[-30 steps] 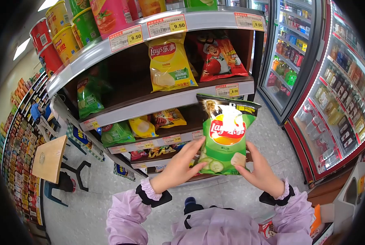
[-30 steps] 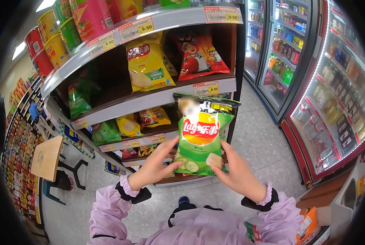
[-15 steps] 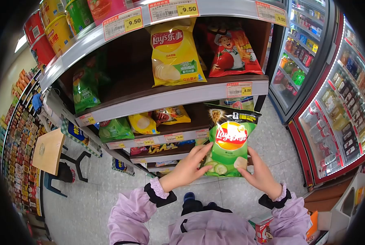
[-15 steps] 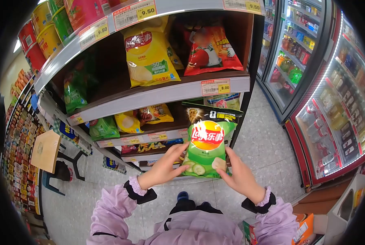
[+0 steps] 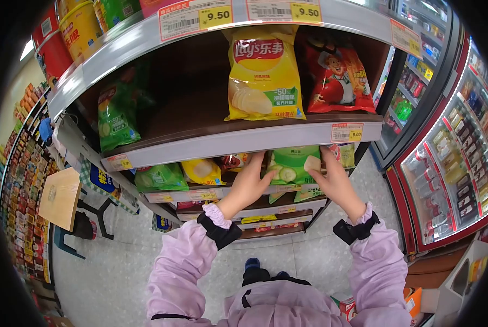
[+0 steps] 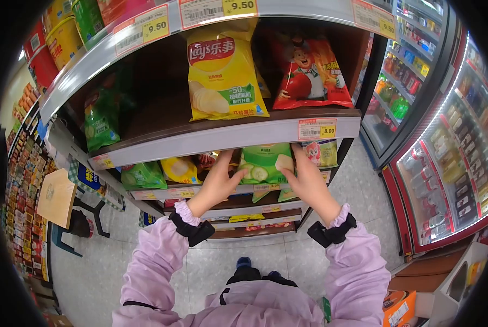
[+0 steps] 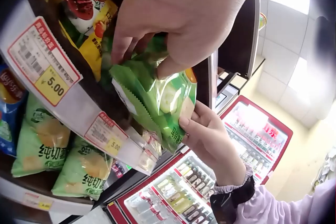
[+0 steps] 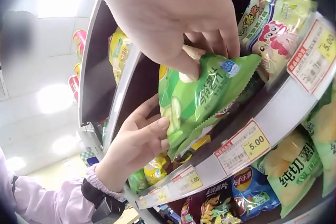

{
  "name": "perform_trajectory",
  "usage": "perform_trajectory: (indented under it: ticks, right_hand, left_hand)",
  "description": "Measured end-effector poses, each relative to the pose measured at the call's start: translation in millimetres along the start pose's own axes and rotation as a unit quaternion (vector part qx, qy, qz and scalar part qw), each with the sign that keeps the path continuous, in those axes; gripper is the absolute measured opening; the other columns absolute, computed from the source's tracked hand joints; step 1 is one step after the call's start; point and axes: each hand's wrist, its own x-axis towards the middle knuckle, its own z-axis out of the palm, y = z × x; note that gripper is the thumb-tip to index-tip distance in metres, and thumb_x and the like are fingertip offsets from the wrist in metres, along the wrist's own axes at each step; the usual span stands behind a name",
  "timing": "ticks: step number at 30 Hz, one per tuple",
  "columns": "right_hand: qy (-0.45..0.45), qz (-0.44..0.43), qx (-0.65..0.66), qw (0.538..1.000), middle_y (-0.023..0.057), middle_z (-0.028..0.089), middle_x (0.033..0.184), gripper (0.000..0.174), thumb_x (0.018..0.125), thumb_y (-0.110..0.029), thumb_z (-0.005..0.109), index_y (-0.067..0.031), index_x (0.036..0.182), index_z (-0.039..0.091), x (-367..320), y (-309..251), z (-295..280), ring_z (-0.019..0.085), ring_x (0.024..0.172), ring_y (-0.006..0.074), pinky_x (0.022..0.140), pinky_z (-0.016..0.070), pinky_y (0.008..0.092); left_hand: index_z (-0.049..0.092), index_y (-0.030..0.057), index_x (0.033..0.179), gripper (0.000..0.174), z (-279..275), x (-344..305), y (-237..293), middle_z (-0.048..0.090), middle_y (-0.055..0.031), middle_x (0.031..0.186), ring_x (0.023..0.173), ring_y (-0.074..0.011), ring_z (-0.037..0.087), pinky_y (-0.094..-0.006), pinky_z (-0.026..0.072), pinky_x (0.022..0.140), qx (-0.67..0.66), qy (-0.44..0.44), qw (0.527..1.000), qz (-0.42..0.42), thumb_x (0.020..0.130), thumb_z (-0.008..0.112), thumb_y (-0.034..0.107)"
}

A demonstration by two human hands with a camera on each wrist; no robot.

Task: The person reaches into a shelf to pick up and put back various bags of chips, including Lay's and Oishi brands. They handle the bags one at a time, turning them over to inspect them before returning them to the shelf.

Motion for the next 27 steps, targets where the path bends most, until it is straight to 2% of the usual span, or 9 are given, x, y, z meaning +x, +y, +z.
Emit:
perform_trajectory:
  ticks: [2, 4, 6, 7, 8, 10, 12, 17, 27]
  right_hand:
    - [0.023, -0.010, -0.036, 0.999, 0.0256, 0.052, 0.102, 0.052, 0.076, -0.006, 0.060, 0.0026, 0.120, 0.035, 12.6, 2.8, 6.3, 0.053, 0.094, 0.0412, 0.077, 0.0442, 0.0396]
    - [-0.012, 0.091, -0.086, 0.992, 0.0255, 0.055, 0.091, 0.040, 0.075, -0.008, 0.061, 0.0036, 0.108, 0.043, 23.1, 6.4, 11.3, 0.055, 0.085, 0.0414, 0.070, 0.0449, 0.0408]
    - [0.013, 0.078, -0.092, 0.993, 0.0242, 0.056, 0.086, 0.034, 0.074, -0.009, 0.062, 0.0037, 0.101, 0.046, 27.5, 15.4, 19.9, 0.055, 0.081, 0.0407, 0.067, 0.0448, 0.0411]
    - [0.037, 0.062, -0.092, 0.993, 0.0229, 0.057, 0.080, 0.029, 0.073, -0.010, 0.063, 0.0038, 0.094, 0.049, 29.3, 18.9, 22.6, 0.056, 0.077, 0.0399, 0.065, 0.0446, 0.0414]
    - [0.036, 0.062, -0.096, 0.993, 0.0229, 0.057, 0.080, 0.029, 0.073, -0.010, 0.063, 0.0038, 0.094, 0.049, 29.6, 22.4, 23.7, 0.056, 0.077, 0.0399, 0.065, 0.0446, 0.0414]
    - [0.037, 0.086, -0.106, 0.990, 0.0206, 0.058, 0.078, 0.024, 0.072, -0.011, 0.064, 0.0029, 0.089, 0.053, 29.0, 24.6, 25.2, 0.057, 0.077, 0.0377, 0.064, 0.0447, 0.0403]
    - [0.041, 0.072, -0.106, 0.991, 0.0196, 0.059, 0.078, 0.024, 0.072, -0.011, 0.064, 0.0022, 0.089, 0.054, 29.0, 26.4, 25.8, 0.057, 0.077, 0.0374, 0.065, 0.0446, 0.0403]
    - [0.030, 0.050, -0.136, 0.989, 0.0179, 0.060, 0.079, 0.022, 0.072, -0.011, 0.065, 0.0004, 0.089, 0.056, 28.1, 24.0, 25.2, 0.057, 0.076, 0.0365, 0.065, 0.0446, 0.0404]
    - [-0.006, 0.063, -0.151, 0.987, 0.0178, 0.061, 0.080, 0.013, 0.072, -0.009, 0.062, 0.0001, 0.082, 0.061, 28.3, 16.5, 22.3, 0.057, 0.077, 0.0360, 0.068, 0.0448, 0.0396]
  left_hand:
    - [0.032, -0.0029, 0.127, 0.057, -1.6, 7.2, -4.0, 0.038, -0.0243, 0.127, 0.115, -0.0368, 0.041, -0.0360, 0.0365, 0.093, 0.032, -0.015, 0.997, -0.066, 0.080, 0.059, 0.013]
    - [0.039, -0.0035, 0.120, 0.051, 0.1, 13.4, -7.7, 0.046, -0.0255, 0.116, 0.108, -0.0393, 0.045, -0.0396, 0.0388, 0.089, 0.022, -0.003, 0.998, -0.057, 0.079, 0.060, 0.017]
    - [0.044, -0.0041, 0.112, 0.044, 4.2, 17.6, -7.4, 0.052, -0.0251, 0.104, 0.099, -0.0404, 0.049, -0.0422, 0.0411, 0.083, 0.077, -0.019, 0.990, -0.113, 0.078, 0.061, 0.019]
    - [0.048, -0.0037, 0.103, 0.038, 11.5, 16.9, -13.6, 0.056, -0.0234, 0.091, 0.085, -0.0408, 0.053, -0.0449, 0.0432, 0.073, 0.098, 0.030, 0.993, -0.059, 0.077, 0.061, 0.021]
    - [0.048, -0.0037, 0.103, 0.038, 14.4, 16.5, -16.9, 0.056, -0.0234, 0.091, 0.085, -0.0408, 0.053, -0.0449, 0.0432, 0.073, 0.095, 0.032, 0.993, -0.059, 0.077, 0.061, 0.021]
    - [0.053, -0.0030, 0.087, 0.025, 12.1, 17.3, -12.3, 0.056, -0.0220, 0.081, 0.074, -0.0387, 0.055, -0.0455, 0.0439, 0.063, 0.127, 0.035, 0.991, -0.024, 0.077, 0.059, 0.019]
    - [0.054, -0.0016, 0.086, 0.023, 9.6, 18.1, -9.5, 0.057, -0.0202, 0.080, 0.073, -0.0366, 0.055, -0.0445, 0.0441, 0.063, 0.153, 0.010, 0.987, -0.047, 0.076, 0.060, 0.019]
    - [0.055, -0.0024, 0.091, 0.031, 2.0, 21.1, -14.3, 0.057, -0.0189, 0.081, 0.073, -0.0361, 0.056, -0.0421, 0.0453, 0.064, 0.202, 0.022, 0.977, 0.065, 0.076, 0.061, 0.024]
    - [0.054, -0.0036, 0.094, 0.031, -10.5, 16.4, -17.1, 0.057, -0.0204, 0.086, 0.079, -0.0365, 0.055, -0.0413, 0.0451, 0.069, 0.159, -0.079, 0.984, 0.034, 0.077, 0.060, 0.022]
